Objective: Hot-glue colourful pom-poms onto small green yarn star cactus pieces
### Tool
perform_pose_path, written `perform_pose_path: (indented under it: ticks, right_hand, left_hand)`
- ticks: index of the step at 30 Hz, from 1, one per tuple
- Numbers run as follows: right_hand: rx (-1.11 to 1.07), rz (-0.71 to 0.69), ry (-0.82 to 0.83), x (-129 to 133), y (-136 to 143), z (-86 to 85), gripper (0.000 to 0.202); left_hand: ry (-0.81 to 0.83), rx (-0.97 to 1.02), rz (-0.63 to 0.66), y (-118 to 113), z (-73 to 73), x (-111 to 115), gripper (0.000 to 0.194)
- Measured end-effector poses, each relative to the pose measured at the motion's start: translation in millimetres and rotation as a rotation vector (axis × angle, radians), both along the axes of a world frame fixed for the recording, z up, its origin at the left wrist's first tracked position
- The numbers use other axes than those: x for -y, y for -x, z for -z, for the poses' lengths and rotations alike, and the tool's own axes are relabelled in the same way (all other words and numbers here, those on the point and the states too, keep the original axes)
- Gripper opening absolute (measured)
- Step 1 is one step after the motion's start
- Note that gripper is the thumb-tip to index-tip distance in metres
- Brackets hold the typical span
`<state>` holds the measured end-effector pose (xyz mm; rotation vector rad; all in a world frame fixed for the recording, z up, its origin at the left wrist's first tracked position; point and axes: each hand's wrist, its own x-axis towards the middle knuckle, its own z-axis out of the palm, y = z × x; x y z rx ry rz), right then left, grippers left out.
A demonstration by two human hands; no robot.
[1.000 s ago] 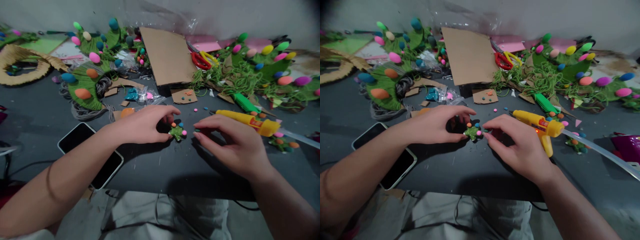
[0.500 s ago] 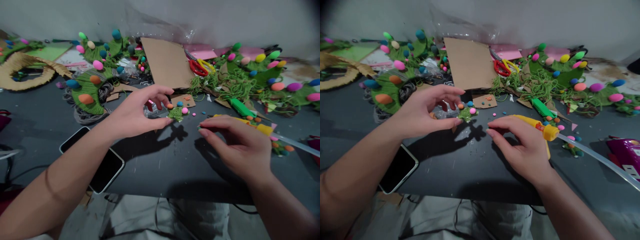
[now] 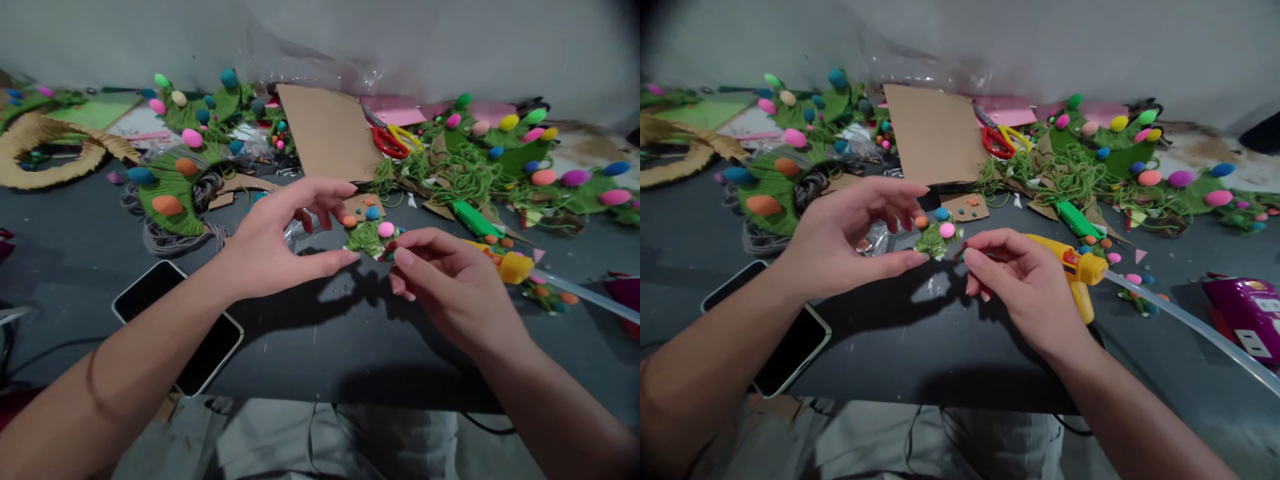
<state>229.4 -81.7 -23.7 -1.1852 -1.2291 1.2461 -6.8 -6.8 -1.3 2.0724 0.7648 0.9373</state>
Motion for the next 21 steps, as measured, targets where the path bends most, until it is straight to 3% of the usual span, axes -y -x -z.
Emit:
perform_pose_path:
  ticks: [7, 16, 21]
  right_hand:
    - [-0.079, -0.025, 0.069, -1.5, 5.8, 1.2, 0.024]
    - [-0.192, -0.026, 0.122, -3.1, 6.2, -0.6, 0.021]
    - [-0.062, 0.081, 0.044, -1.4, 3.1, -0.6, 0.017]
  left_hand:
    - [0.034, -0.062, -0.018, -1.4, -0.7, 2.4, 0.058]
    - [0.019, -0.090, -0.033, -1.8, 0.0, 1.9, 0.057]
    - [-0.043, -0.153, -0.079, -1.2, -1.1, 2.6, 0.057]
